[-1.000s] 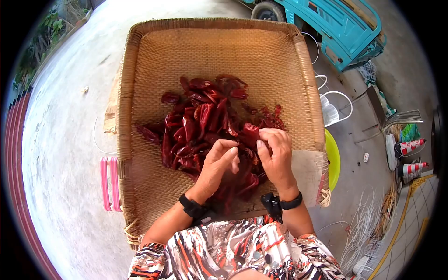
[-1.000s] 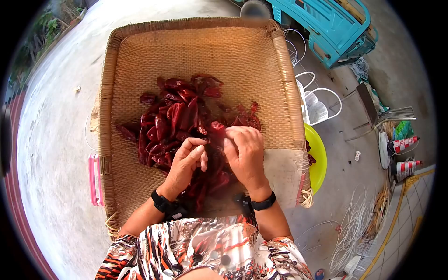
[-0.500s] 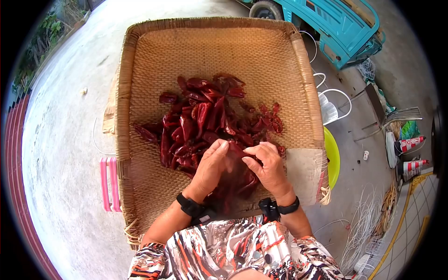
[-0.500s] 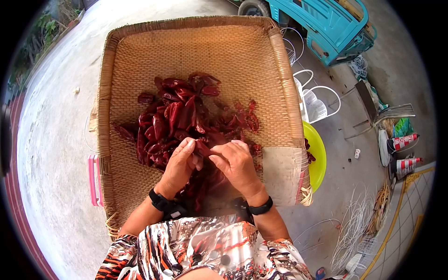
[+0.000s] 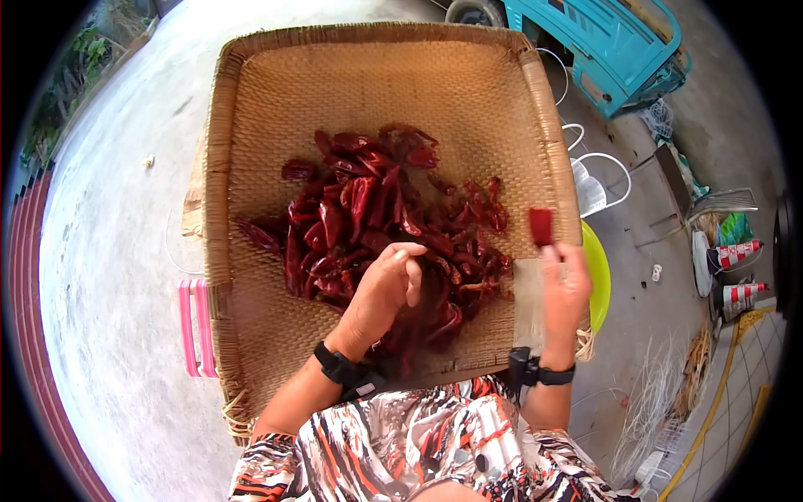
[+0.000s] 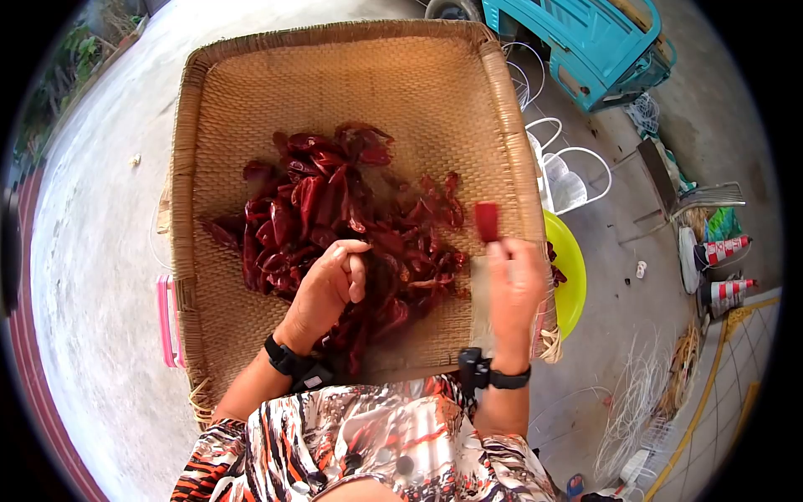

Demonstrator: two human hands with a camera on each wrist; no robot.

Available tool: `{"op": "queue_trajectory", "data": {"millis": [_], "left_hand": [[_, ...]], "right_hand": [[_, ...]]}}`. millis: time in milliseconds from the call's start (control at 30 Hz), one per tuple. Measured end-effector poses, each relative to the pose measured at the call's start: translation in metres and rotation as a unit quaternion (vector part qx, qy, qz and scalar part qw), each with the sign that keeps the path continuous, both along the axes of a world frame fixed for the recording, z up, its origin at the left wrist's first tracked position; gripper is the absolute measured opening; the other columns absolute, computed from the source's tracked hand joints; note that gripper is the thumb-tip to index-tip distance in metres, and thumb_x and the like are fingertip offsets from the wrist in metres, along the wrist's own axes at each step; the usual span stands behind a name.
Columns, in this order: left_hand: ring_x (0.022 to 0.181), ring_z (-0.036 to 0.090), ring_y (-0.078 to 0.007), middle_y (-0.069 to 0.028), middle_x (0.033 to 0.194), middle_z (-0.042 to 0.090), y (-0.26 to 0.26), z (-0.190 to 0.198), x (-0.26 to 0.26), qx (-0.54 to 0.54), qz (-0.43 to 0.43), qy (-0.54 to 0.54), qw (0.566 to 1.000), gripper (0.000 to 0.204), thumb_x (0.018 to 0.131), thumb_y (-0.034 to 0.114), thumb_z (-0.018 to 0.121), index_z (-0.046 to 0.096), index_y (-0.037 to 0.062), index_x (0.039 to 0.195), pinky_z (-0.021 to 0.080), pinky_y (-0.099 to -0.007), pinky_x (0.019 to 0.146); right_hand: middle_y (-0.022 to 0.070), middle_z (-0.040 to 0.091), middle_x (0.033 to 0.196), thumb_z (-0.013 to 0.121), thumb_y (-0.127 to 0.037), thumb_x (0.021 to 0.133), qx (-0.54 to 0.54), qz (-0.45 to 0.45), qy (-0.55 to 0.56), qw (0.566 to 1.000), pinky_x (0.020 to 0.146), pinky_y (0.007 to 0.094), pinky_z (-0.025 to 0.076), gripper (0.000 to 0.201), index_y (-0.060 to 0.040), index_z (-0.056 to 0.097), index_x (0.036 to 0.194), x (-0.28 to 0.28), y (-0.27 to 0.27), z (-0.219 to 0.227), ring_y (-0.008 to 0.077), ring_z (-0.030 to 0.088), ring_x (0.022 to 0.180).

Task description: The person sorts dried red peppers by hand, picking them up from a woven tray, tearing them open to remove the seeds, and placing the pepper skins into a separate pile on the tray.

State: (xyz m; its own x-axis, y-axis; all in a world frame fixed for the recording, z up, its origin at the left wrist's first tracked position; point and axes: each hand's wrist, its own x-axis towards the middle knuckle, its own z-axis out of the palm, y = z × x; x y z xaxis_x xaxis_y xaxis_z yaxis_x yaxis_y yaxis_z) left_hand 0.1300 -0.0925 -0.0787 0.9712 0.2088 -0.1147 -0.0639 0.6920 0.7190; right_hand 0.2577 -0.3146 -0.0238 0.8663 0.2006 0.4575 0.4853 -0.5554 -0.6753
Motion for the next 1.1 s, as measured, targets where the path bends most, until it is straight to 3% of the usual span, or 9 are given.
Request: {"op": "queue_trajectory", "data": {"millis": [167,267,333,467,733,833,867,1000,1100], "left_hand": [[0.065,0.049,-0.0122,-0.0022,0.073,0.051,0.000,0.000,-0.001,-0.003,0.010,0.002,1.000,0.035,0.100,0.029,0.044,0.056,0.0035,0.120,0.042,-0.0252,0.063],[0.066,0.049,-0.0125,-0.0022,0.074,0.051,0.000,0.001,-0.001,-0.010,0.021,0.006,1.000,0.034,0.099,0.029,0.045,0.056,0.0036,0.119,0.042,-0.0252,0.064],[0.066,0.050,-0.0126,-0.0021,0.075,0.052,-0.001,0.002,-0.001,-0.010,0.025,0.014,1.000,0.033,0.099,0.029,0.046,0.056,0.0037,0.118,0.042,-0.0252,0.064],[0.067,0.050,-0.0124,-0.0020,0.076,0.053,-0.001,0.000,0.000,-0.003,0.025,0.021,0.999,0.030,0.099,0.027,0.046,0.056,0.0039,0.116,0.042,-0.0249,0.064],[0.066,0.050,-0.0105,-0.0010,0.077,0.053,-0.003,0.001,0.001,0.023,0.008,0.047,0.999,0.024,0.099,0.021,0.049,0.056,0.0050,0.116,0.041,-0.0227,0.064],[0.066,0.049,-0.0098,-0.0005,0.078,0.053,-0.003,0.002,0.000,0.022,0.005,0.058,0.998,0.024,0.098,0.020,0.052,0.055,0.0051,0.117,0.041,-0.0222,0.063],[0.067,0.050,-0.0093,-0.0003,0.079,0.054,-0.003,0.003,0.000,0.039,0.007,0.067,0.997,0.024,0.098,0.020,0.053,0.054,0.0051,0.117,0.041,-0.0220,0.064],[0.069,0.051,-0.0075,0.0004,0.083,0.055,-0.008,0.006,0.000,0.132,-0.005,0.081,0.988,0.028,0.099,0.025,0.057,0.053,0.0053,0.118,0.042,-0.0210,0.065],[0.070,0.053,-0.0069,0.0009,0.084,0.057,-0.009,0.008,-0.001,0.145,-0.031,0.068,0.987,0.028,0.099,0.029,0.058,0.055,0.0058,0.114,0.043,-0.0205,0.067]], "right_hand": [[0.0093,0.065,0.095,0.065,-0.015,0.091,-0.061,-0.206,-0.094,0.972,0.079,0.0348,0.048,0.017,-0.0006,0.065,0.100,0.035,-0.070,-0.005,0.0216,0.061,0.087],[0.0108,0.065,0.103,0.065,-0.016,0.090,-0.103,-0.271,-0.165,0.943,0.085,0.0362,0.048,0.022,-0.0014,0.065,0.107,0.030,-0.062,-0.003,0.0238,0.061,0.096],[0.0124,0.064,0.110,0.066,-0.014,0.088,0.018,-0.134,-0.013,0.991,0.090,0.0381,0.047,0.025,-0.0013,0.063,0.109,0.021,-0.038,-0.003,0.0268,0.060,0.101],[0.0104,0.065,0.101,0.070,-0.011,0.082,-0.108,0.154,-0.007,0.982,0.089,0.0393,0.048,0.024,-0.0101,0.066,0.105,-0.007,0.034,-0.011,0.0293,0.060,0.100],[0.0100,0.064,0.101,0.071,-0.008,0.078,-0.156,0.242,-0.040,0.957,0.086,0.0402,0.049,0.033,-0.0071,0.062,0.109,-0.006,0.083,-0.036,0.0306,0.058,0.098],[0.0108,0.063,0.098,0.069,-0.005,0.077,-0.106,0.216,0.046,0.970,0.083,0.0396,0.050,0.030,-0.0054,0.061,0.105,-0.010,0.076,-0.032,0.0311,0.059,0.092],[0.0096,0.063,0.097,0.066,-0.003,0.080,-0.048,0.209,0.154,0.964,0.080,0.0343,0.051,0.025,-0.0036,0.059,0.103,-0.013,0.074,-0.029,0.0238,0.062,0.087],[0.0023,0.063,0.101,0.062,-0.004,0.089,0.192,0.289,0.371,0.861,0.081,0.0252,0.049,0.022,-0.0031,0.054,0.110,-0.024,0.062,-0.020,0.0077,0.060,0.093],[0.0017,0.063,0.100,0.061,-0.002,0.090,0.282,0.332,0.419,0.797,0.083,0.0251,0.050,0.023,-0.0037,0.054,0.112,-0.033,0.064,-0.017,0.0080,0.061,0.094]]}}
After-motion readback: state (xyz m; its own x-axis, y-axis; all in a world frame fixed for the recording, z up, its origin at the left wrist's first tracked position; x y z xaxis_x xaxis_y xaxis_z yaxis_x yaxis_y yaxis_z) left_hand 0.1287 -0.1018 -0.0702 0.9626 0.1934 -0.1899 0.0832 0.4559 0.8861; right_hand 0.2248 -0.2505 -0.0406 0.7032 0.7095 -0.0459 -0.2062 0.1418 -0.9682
